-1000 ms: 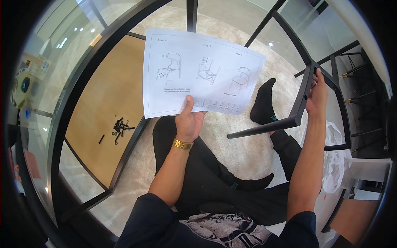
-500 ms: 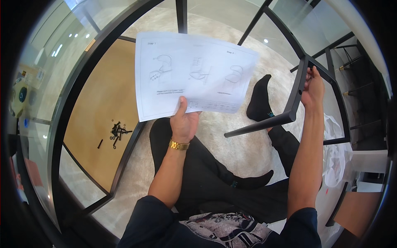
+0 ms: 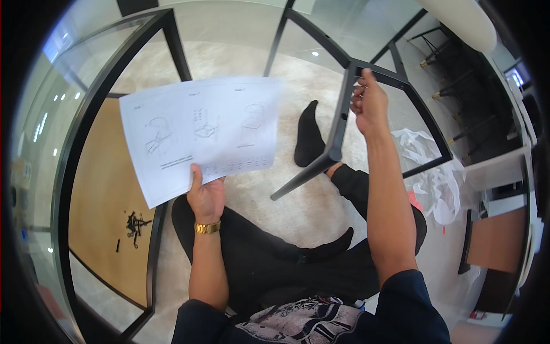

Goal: The person assembles a metal chair frame by hand, inserting screws into the joints, reviewing a paper instruction sheet, and positioning a white upholstered cushion on the finished frame.

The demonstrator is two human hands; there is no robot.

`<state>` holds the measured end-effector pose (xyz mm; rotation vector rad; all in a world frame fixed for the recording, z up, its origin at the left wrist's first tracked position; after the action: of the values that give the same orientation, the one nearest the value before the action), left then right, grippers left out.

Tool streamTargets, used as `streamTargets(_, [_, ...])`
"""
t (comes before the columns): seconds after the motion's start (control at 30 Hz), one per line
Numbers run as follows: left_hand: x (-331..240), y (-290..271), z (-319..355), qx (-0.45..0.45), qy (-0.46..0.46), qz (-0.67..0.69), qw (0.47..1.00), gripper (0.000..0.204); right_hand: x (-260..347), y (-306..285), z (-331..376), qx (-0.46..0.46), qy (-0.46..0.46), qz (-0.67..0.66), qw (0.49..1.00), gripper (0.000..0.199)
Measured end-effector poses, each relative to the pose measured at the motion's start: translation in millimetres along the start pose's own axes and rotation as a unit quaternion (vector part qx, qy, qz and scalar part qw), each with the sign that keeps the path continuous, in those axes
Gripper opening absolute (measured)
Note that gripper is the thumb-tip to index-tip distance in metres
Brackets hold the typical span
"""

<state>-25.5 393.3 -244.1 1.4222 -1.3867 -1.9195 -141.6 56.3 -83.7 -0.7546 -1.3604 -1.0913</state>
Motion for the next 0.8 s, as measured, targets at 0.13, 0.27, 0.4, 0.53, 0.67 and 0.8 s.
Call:
streamTargets(0.13, [-5, -6, 0, 0.018, 0.005, -0.010, 1.000, 0.054, -6, 1, -5, 0.043, 0.038, -0.071, 0.996, 0.036])
streamTargets(0.27, [-3, -5, 0, 0.012, 0.014, -0.020, 1.000, 0.054, 0, -1, 0, 0.065, 0.048, -0.098, 0.992, 0.037])
streamTargets(0.4, [-1, -3, -1, 0.012, 0.009, -0.024, 1.000, 0.054, 1, -8, -1, 0.027, -0.027, 0.001, 0.999, 0.031])
streamTargets(0.53, [-4, -2, 1, 0.029, 0.008, -0.019, 0.999, 0.055, 0, -5, -5, 0.097, 0.100, -0.168, 0.976, 0.030])
streamTargets(0.67, [-4, -3, 1, 0.016, 0.009, -0.027, 0.999, 0.054, -2, -2, -3, 0.042, -0.004, -0.021, 0.999, 0.032])
streamTargets(0.8, [-1, -6, 0, 0.007, 0.001, -0.031, 0.999, 0.054, -8, -13, -13, 0.100, 0.081, -0.150, 0.980, 0.035])
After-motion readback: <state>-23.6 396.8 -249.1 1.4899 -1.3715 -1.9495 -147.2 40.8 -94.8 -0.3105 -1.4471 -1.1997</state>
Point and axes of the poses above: each hand's wrist, its own z-axis away from the middle knuckle, its own y-axis out of the palm, x = y × z, the point moved 1 cm from there along -z, towards the middle knuckle
